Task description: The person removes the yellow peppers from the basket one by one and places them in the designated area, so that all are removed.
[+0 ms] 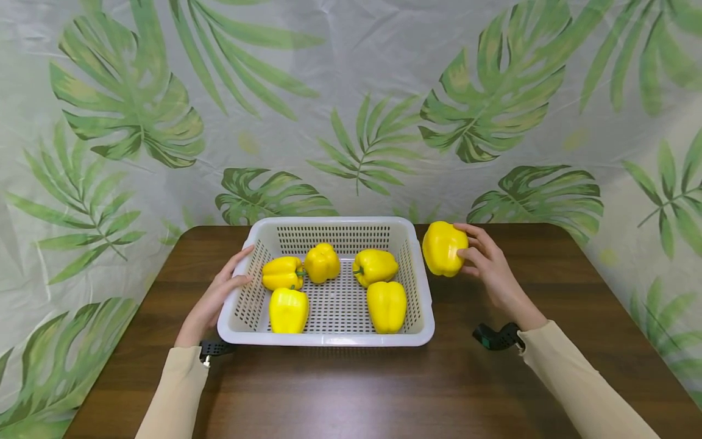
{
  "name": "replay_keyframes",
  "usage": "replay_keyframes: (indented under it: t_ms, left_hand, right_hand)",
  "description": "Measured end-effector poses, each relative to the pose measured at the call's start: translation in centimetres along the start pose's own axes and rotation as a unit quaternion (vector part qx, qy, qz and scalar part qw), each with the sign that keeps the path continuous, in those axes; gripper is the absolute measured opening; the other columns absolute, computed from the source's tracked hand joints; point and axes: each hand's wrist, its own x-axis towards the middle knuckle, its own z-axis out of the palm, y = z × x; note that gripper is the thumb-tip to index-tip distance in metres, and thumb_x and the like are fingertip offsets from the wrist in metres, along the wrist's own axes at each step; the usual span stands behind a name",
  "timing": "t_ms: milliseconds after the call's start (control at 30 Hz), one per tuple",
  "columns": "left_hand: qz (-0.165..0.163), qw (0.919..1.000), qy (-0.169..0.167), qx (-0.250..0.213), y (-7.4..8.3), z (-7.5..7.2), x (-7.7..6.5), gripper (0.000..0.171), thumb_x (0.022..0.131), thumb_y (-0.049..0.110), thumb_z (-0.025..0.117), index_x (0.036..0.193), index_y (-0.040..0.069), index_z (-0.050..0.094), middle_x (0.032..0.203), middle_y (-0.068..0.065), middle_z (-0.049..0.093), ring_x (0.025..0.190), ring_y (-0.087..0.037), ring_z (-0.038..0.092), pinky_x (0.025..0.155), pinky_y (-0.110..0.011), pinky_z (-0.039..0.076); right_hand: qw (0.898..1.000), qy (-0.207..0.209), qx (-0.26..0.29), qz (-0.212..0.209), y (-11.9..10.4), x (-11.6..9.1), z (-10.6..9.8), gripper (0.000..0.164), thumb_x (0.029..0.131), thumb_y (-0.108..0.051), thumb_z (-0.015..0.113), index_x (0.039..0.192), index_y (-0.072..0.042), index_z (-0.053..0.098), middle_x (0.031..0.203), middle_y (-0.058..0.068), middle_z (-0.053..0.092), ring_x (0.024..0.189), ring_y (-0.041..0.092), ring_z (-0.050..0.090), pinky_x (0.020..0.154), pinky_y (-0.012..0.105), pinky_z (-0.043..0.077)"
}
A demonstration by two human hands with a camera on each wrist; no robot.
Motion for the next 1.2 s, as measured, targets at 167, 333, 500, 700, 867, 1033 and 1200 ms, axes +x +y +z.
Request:
replay_keyframes:
  t_ms: [167, 333, 500, 700, 867, 1033, 1200]
  left_hand:
    - [-0.001, 1.0, -0.004, -0.003, 0.1, 0.1, -0.1, 0.061, 0.101, 0.014, 0.04, 0.154, 0.028, 0.012, 0.157, -0.017, 0.003, 0.128, -0.052, 0.027, 0.085, -0.063, 0.041]
    - [-0.009, 1.0, -0.002, -0.003, 0.2, 0.2, -0.2, 0.061, 0.101, 0.015, 0.039, 0.153, 0.029, 0.011, 0.156, -0.016, 0.003, 0.128, -0.052, 0.028, 0.085, -0.063, 0.041]
    - [-0.011, 0.9999, 0.002, 0.0, 0.1, 0.4, -0.3, 0.061, 0.101, 0.017, 0.039, 0.153, 0.029, 0.009, 0.157, -0.015, 0.002, 0.128, -0.052, 0.027, 0.086, -0.064, 0.04]
    - [-0.01, 0.9999, 0.003, 0.002, 0.1, 0.5, -0.3, 0.061, 0.101, 0.018, 0.039, 0.153, 0.029, 0.009, 0.157, -0.015, 0.002, 0.128, -0.052, 0.027, 0.085, -0.063, 0.041]
    - [-0.009, 1.0, 0.003, 0.0, 0.1, 0.5, -0.2, 0.062, 0.101, 0.017, 0.039, 0.153, 0.029, 0.009, 0.157, -0.015, 0.002, 0.128, -0.052, 0.027, 0.085, -0.063, 0.041]
    - [-0.007, 1.0, 0.004, 0.001, 0.0, 0.5, -0.2, 0.061, 0.101, 0.016, 0.038, 0.153, 0.029, 0.009, 0.157, -0.014, 0.003, 0.129, -0.051, 0.026, 0.086, -0.062, 0.04]
    - [-0.005, 0.9999, 0.005, 0.007, -0.1, 0.5, -0.3, 0.061, 0.101, 0.017, 0.038, 0.153, 0.029, 0.009, 0.156, -0.015, 0.004, 0.128, -0.052, 0.028, 0.085, -0.062, 0.042]
  right_hand:
    - [1.0, 0.007, -0.001, 0.002, 0.8, 0.4, -0.6, 0.047, 0.1, -0.019, 0.047, 0.146, -0.017, 0.038, 0.136, 0.015, 0.036, 0.108, 0.015, 0.048, 0.077, 0.026, 0.051]
    - [1.0, 0.013, -0.003, 0.007, 1.8, 0.7, -1.0, 0.045, 0.1, -0.019, 0.048, 0.144, -0.017, 0.039, 0.135, 0.014, 0.037, 0.107, 0.014, 0.049, 0.077, 0.026, 0.051]
    - [1.0, 0.014, -0.007, 0.015, 2.8, 1.0, -1.4, 0.046, 0.1, -0.02, 0.048, 0.145, -0.016, 0.038, 0.137, 0.015, 0.036, 0.107, 0.012, 0.049, 0.077, 0.025, 0.051]
    - [1.0, 0.003, -0.006, 0.022, 4.2, 1.3, -2.0, 0.047, 0.1, -0.019, 0.047, 0.146, -0.014, 0.036, 0.138, 0.018, 0.035, 0.106, 0.01, 0.049, 0.076, 0.024, 0.051]
    - [0.999, -0.004, -0.011, 0.031, 5.3, 1.7, -2.2, 0.049, 0.1, -0.017, 0.048, 0.147, -0.011, 0.034, 0.139, 0.022, 0.036, 0.106, 0.01, 0.049, 0.076, 0.026, 0.051]
    - [0.999, -0.011, -0.015, 0.041, 5.9, 1.8, -2.2, 0.051, 0.1, -0.016, 0.049, 0.147, -0.009, 0.032, 0.143, 0.024, 0.034, 0.109, 0.014, 0.047, 0.076, 0.029, 0.051]
    - [0.998, -0.014, -0.027, 0.052, 6.5, 2.0, -2.1, 0.052, 0.099, -0.015, 0.048, 0.147, -0.008, 0.031, 0.145, 0.025, 0.032, 0.116, 0.025, 0.043, 0.078, 0.03, 0.05]
